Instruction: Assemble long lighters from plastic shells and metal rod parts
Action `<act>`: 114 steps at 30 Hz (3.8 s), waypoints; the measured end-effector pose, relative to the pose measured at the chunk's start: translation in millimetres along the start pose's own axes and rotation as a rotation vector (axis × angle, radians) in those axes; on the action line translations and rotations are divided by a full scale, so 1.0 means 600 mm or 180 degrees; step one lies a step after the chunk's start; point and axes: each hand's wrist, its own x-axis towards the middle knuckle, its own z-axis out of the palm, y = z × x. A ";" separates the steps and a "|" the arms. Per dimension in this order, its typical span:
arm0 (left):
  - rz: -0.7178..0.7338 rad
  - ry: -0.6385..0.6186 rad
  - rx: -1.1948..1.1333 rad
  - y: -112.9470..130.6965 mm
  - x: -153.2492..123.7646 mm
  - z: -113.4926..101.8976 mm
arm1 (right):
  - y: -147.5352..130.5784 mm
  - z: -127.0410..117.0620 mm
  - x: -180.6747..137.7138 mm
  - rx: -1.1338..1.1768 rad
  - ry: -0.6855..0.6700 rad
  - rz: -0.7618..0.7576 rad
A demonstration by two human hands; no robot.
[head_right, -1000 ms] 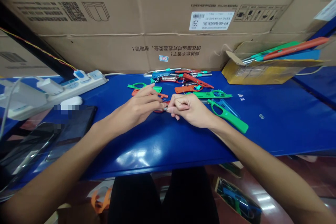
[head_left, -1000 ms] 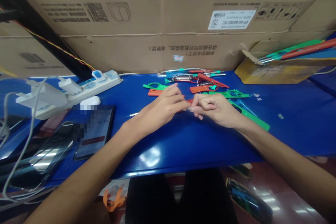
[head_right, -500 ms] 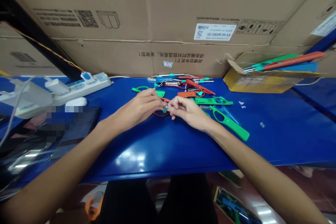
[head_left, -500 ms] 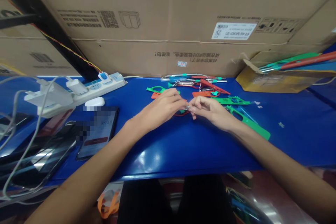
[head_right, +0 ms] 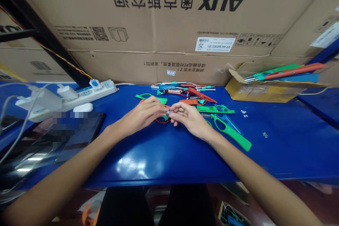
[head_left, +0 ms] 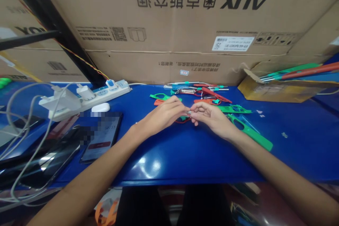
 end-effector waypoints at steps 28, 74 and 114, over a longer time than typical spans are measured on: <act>0.0135 0.0299 -0.0155 0.003 0.001 0.007 | -0.018 -0.001 -0.012 -0.0386 0.0269 -0.0179; -0.1350 0.1009 -0.1486 0.032 0.013 0.079 | 0.013 -0.005 0.007 -0.0610 0.0487 -0.0615; -0.1770 -0.0306 0.0232 -0.020 -0.009 0.054 | -0.012 -0.048 -0.003 -0.1933 -0.0550 -0.0503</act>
